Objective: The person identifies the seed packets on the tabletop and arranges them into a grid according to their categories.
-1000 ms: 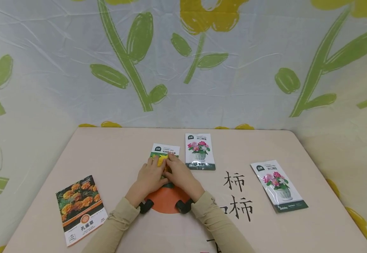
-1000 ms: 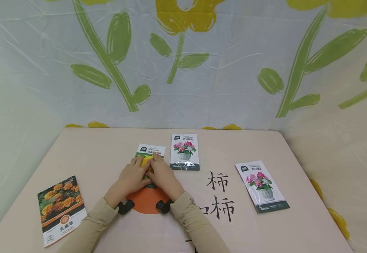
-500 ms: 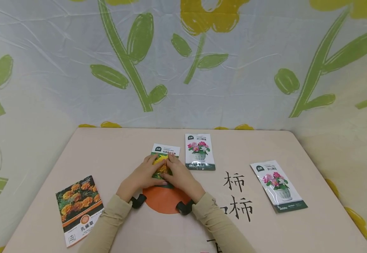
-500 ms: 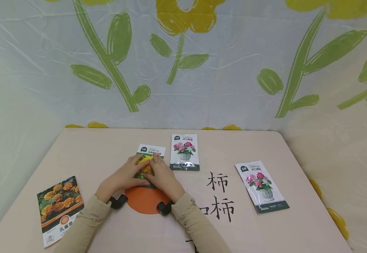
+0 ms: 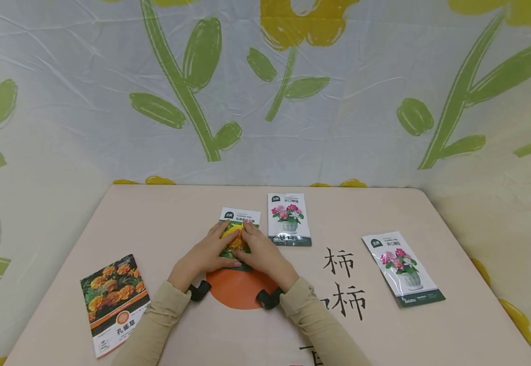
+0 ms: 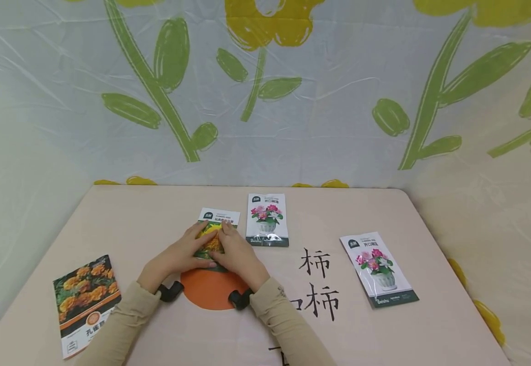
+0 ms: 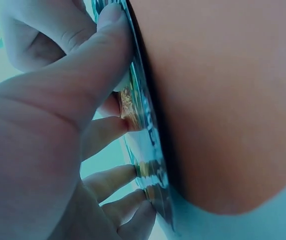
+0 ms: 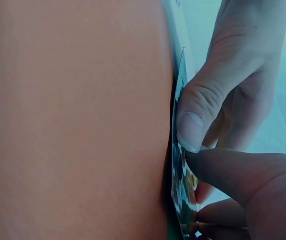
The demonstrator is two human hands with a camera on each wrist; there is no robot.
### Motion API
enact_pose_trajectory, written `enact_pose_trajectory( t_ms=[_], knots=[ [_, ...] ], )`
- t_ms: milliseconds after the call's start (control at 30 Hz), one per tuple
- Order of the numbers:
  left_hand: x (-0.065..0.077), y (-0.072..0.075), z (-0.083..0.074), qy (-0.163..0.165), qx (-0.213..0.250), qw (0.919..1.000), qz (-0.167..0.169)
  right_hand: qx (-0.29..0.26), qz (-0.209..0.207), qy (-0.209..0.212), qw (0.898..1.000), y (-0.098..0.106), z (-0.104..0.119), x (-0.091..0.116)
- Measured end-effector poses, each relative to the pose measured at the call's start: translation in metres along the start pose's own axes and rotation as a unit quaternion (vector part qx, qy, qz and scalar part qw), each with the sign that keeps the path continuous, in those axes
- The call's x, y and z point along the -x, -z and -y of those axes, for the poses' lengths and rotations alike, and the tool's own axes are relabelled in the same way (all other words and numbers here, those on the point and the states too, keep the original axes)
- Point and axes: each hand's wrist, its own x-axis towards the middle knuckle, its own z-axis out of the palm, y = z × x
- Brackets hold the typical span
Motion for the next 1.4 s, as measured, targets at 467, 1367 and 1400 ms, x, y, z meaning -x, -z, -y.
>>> enact_pose_trajectory(
  t_ms=[467, 1367, 1400],
  knots=[
    [-0.001, -0.001, -0.005, 0.008, -0.02, 0.9997, -0.008, 0.006, 0.034, -0.015, 0.999, 0.005, 0.005, 0.001],
    [-0.004, -0.008, -0.002, 0.013, -0.006, 0.9998, -0.015, 0.057, 0.057, -0.021, 0.997, 0.002, 0.016, 0.004],
    [-0.005, -0.008, -0.003, 0.015, -0.007, 0.9998, -0.015, 0.056, 0.057, -0.023, 0.997, 0.002, 0.016, 0.004]
  ],
)
